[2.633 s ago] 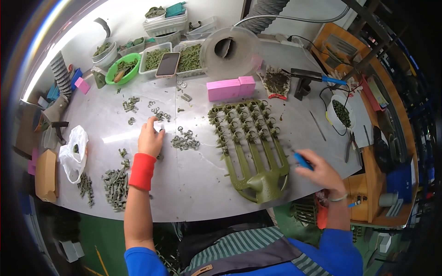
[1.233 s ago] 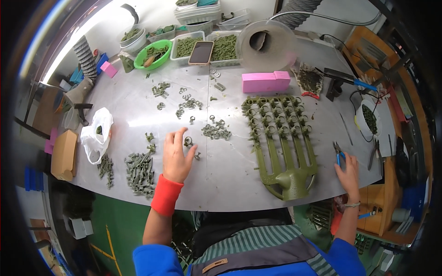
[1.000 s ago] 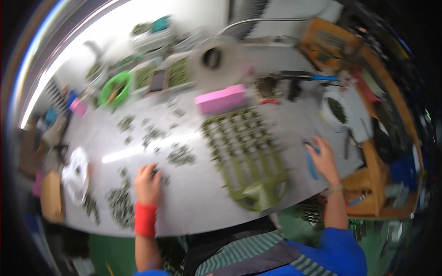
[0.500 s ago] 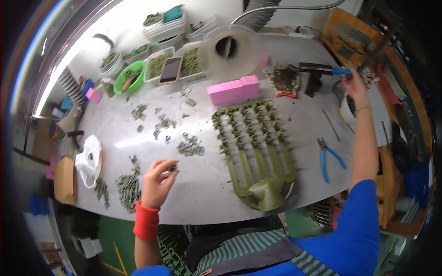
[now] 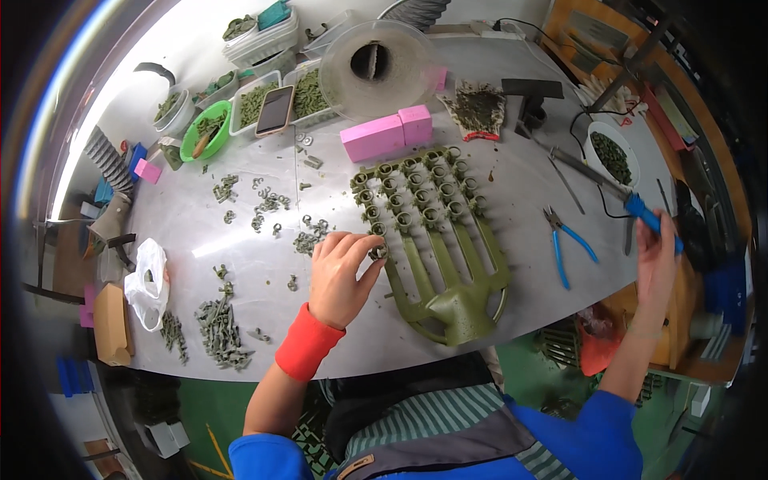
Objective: The person solders small metal parts onto a green plastic frame using a soldering iron. They consult a notebook, write on a page using a pen, and then continue soldering the components into specific points on the frame.
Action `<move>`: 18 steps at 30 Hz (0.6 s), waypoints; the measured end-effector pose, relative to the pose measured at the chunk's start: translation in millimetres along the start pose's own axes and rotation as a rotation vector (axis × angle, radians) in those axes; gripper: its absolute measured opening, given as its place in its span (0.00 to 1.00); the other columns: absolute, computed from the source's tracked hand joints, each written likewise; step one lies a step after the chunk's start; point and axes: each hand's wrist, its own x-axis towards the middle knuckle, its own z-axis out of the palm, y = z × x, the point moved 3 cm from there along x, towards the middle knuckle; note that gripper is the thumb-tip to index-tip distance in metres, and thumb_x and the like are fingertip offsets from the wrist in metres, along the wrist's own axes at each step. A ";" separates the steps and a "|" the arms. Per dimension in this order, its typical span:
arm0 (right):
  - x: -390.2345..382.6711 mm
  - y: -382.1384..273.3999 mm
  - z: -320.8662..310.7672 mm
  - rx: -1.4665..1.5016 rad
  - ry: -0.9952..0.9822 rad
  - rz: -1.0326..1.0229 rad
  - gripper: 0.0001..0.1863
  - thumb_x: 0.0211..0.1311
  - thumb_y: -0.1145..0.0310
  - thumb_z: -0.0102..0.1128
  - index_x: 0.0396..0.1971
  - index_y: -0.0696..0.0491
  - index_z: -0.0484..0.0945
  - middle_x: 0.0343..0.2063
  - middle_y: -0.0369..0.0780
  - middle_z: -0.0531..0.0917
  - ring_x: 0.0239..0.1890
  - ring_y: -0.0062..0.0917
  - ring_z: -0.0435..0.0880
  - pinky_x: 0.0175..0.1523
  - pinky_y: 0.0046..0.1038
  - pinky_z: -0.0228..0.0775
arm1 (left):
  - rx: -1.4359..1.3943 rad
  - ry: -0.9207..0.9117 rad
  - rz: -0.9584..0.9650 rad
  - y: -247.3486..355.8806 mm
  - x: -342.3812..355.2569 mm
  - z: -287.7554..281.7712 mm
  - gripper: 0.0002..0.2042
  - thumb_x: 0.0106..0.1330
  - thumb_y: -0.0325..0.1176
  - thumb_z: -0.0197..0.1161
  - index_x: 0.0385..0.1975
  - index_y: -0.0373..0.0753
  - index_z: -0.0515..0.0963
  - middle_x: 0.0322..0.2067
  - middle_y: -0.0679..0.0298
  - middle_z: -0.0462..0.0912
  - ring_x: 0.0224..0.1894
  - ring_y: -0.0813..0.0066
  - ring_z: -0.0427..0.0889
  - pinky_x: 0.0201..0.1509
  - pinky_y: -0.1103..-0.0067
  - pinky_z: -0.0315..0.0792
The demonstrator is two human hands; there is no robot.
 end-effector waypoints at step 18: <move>-165.6 30.1 91.4 -0.450 -0.648 -0.102 0.06 0.62 0.78 0.56 0.35 0.62 0.81 0.41 0.47 0.79 0.37 0.32 0.87 0.44 0.30 0.83 | 0.137 0.036 0.008 4.0 -0.5 -0.5 0.15 0.55 0.31 0.73 0.43 0.44 0.83 0.39 0.70 0.85 0.47 0.66 0.77 0.57 0.69 0.64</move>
